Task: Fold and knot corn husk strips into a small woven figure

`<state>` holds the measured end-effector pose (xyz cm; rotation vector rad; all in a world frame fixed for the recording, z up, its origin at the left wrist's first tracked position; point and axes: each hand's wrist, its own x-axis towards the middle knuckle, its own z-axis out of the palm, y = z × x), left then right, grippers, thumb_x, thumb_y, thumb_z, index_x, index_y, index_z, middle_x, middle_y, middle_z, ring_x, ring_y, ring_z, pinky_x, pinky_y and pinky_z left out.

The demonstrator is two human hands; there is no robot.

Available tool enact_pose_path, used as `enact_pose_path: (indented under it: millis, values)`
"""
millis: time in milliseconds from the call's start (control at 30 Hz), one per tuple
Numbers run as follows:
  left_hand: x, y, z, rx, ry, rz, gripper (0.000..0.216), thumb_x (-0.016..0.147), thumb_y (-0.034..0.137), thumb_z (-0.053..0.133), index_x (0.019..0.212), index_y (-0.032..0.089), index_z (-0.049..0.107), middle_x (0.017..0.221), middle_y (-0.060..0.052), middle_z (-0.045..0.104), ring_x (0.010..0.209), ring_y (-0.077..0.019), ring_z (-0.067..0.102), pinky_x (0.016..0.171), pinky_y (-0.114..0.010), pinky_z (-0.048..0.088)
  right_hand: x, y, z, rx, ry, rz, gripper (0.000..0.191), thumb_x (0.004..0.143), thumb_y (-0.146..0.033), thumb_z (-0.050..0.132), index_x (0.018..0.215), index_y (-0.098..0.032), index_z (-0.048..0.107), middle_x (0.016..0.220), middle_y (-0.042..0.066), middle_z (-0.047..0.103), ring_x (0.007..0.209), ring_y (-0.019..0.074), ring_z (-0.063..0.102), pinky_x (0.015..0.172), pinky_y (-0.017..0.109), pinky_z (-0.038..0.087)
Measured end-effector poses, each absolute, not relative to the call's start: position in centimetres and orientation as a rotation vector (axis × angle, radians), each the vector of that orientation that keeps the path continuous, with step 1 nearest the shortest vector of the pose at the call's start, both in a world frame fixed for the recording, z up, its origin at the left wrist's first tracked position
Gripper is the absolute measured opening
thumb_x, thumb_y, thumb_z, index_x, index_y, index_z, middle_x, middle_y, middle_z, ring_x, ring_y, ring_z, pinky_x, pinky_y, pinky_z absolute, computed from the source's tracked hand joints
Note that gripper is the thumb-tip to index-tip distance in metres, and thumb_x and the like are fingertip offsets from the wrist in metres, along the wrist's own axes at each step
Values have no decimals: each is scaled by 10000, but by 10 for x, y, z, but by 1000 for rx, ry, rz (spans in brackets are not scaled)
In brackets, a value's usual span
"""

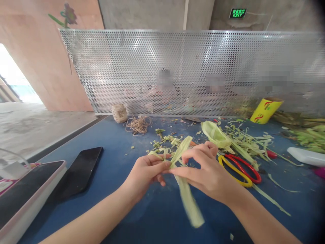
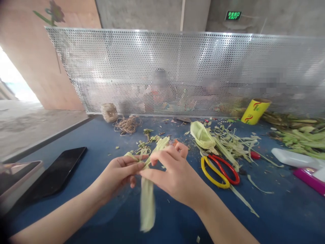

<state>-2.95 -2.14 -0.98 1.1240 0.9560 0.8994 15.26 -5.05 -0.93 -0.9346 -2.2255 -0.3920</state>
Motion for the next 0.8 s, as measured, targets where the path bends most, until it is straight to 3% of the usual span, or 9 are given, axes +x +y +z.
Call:
enact_pose_path:
  millis: [100,233,400,633,800]
  values:
    - [-27,-25,-9,1301,954,845,115,642,210,689,580,114,670,727,-68,687,443,-99,571,365,-176,477,156,-48,-5,-900,-2247,-207,169,832,-214,520,821,-322,650,898,0,557,889,166,468,830,378,271]
    - [-23,-32,-8,1399,925,715,80,647,177,660,605,120,696,688,-68,687,496,-153,629,367,-194,482,156,-43,-3,-922,-2301,-28,99,818,-214,523,803,-260,609,1050,8,579,1046,182,474,906,378,265]
    - [-21,-36,-10,1416,933,609,92,650,103,602,606,111,682,571,-59,675,450,-148,625,350,-180,466,151,-43,-6,-1075,-2340,121,83,846,-255,484,777,-210,493,776,-7,595,808,147,536,873,352,304]
    - [-23,-36,-13,1431,899,552,91,669,129,592,676,90,673,631,-83,690,457,-138,621,367,-185,478,150,-44,-7,-1113,-2312,43,119,832,-268,503,744,-202,458,690,-18,516,735,144,487,778,318,316]
    - [-21,-38,-8,1437,916,569,92,694,122,566,660,90,645,609,-69,669,400,-120,597,349,-183,460,148,-43,-9,-1216,-2236,25,52,814,-241,505,784,-204,485,630,-32,487,656,131,472,798,342,322]
